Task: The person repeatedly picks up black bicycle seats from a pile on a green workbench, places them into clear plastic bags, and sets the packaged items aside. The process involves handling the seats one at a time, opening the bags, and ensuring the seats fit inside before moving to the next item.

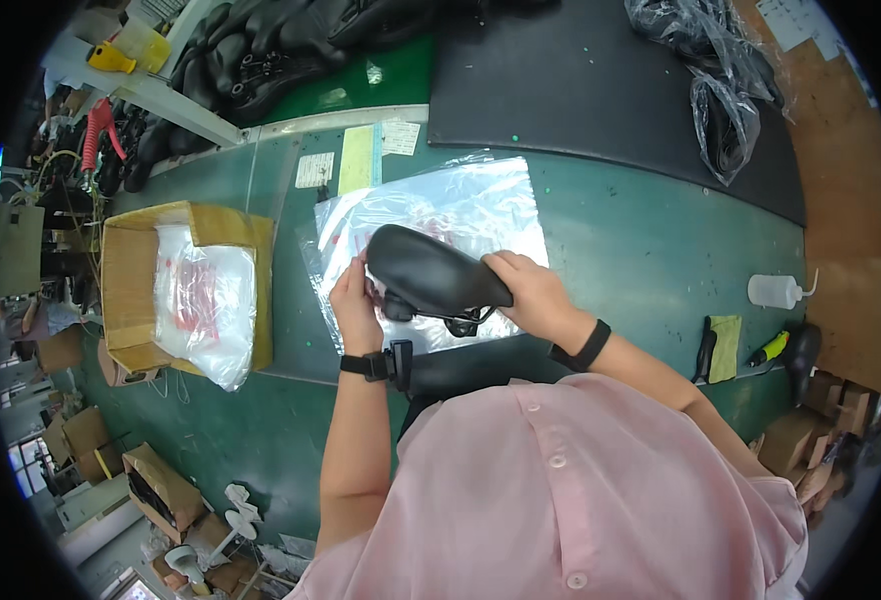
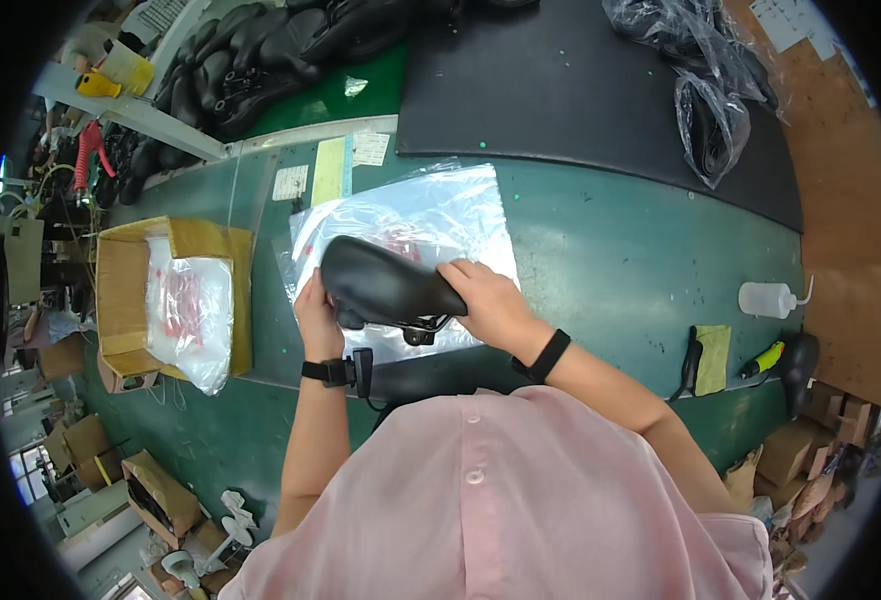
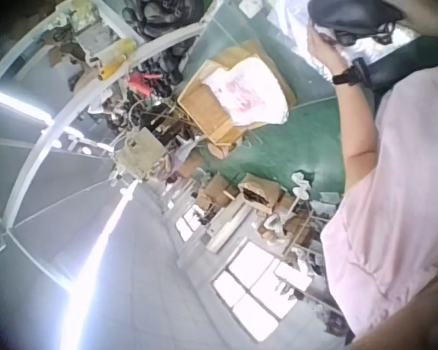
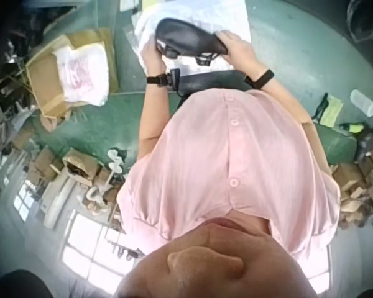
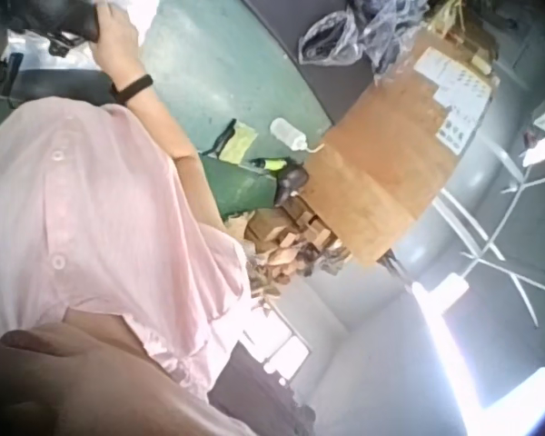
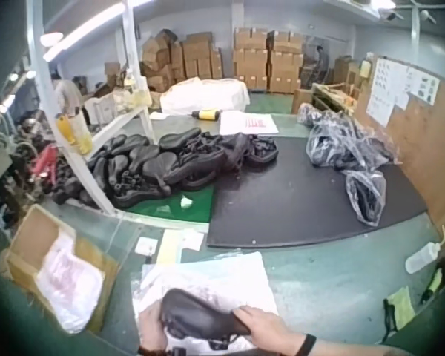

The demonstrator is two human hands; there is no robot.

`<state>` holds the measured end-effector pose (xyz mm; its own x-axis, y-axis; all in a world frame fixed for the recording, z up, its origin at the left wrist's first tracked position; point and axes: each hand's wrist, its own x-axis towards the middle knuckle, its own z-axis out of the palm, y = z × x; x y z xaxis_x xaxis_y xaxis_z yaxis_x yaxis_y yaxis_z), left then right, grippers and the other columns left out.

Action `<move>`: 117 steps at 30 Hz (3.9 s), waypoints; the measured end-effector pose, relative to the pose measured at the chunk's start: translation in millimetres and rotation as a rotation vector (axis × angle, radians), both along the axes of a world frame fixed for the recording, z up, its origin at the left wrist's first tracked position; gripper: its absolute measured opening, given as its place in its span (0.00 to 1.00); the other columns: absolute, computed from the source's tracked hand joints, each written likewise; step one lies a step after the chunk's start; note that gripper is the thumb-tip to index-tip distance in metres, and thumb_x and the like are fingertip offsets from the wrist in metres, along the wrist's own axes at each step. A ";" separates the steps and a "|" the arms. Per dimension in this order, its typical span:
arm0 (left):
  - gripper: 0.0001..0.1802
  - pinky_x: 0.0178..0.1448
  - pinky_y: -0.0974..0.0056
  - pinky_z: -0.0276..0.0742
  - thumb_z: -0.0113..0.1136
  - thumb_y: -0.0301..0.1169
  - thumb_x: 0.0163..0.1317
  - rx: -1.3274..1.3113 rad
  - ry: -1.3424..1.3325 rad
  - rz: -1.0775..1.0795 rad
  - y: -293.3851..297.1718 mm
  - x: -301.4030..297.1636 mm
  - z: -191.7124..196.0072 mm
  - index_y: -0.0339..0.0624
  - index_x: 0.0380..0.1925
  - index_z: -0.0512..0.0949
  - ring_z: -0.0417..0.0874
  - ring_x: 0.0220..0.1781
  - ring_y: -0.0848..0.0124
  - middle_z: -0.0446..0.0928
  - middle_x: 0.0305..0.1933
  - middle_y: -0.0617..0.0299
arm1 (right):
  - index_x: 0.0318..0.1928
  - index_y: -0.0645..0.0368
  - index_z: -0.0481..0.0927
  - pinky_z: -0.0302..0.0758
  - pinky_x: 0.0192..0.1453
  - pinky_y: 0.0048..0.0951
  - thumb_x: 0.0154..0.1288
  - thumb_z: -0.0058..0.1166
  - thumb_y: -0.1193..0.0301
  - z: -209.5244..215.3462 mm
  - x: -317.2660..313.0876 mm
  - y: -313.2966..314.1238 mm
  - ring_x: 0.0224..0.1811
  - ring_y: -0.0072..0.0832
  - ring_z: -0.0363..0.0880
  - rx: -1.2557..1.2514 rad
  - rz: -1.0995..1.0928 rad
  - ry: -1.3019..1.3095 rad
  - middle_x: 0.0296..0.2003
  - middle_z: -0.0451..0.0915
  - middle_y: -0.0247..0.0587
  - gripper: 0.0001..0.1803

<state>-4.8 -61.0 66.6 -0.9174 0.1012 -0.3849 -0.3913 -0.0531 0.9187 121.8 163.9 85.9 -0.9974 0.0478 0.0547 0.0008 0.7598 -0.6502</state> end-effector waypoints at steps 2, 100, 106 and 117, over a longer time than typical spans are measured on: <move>0.12 0.23 0.69 0.64 0.54 0.31 0.68 -0.087 0.197 -0.059 -0.2 10.0 14.6 0.38 0.45 0.83 0.66 0.22 0.83 0.67 0.19 0.72 | 0.52 0.56 0.72 0.76 0.47 0.42 0.46 0.65 0.77 -7.9 -0.6 1.1 0.48 0.44 0.77 0.031 0.001 -0.123 0.48 0.76 0.45 0.29; 0.24 0.33 0.61 0.71 0.69 0.47 0.54 -0.536 0.364 -0.698 138.2 26.6 -84.9 0.36 0.19 0.76 0.74 0.24 0.68 0.75 0.19 0.57 | 0.40 0.54 0.77 0.74 0.30 0.29 0.65 0.55 0.49 -90.4 250.5 127.1 0.25 0.30 0.76 -1.879 -1.214 0.202 0.28 0.81 0.39 0.21; 0.15 0.37 0.65 0.75 0.57 0.40 0.66 -0.310 0.285 -0.582 92.7 15.4 -87.6 0.37 0.36 0.80 0.78 0.31 0.73 0.79 0.28 0.61 | 0.47 0.56 0.74 0.79 0.36 0.35 0.66 0.56 0.60 -64.5 219.9 134.5 0.33 0.34 0.80 -1.668 -1.034 0.202 0.34 0.80 0.44 0.16; 0.05 0.21 0.72 0.64 0.62 0.28 0.61 -0.026 0.052 -0.381 86.0 22.7 -44.9 0.40 0.27 0.78 0.71 0.17 0.80 0.73 0.18 0.68 | 0.58 0.60 0.70 0.75 0.52 0.32 0.52 0.66 0.73 26.0 66.9 51.8 0.47 0.35 0.81 -0.600 -0.397 0.138 0.45 0.81 0.48 0.31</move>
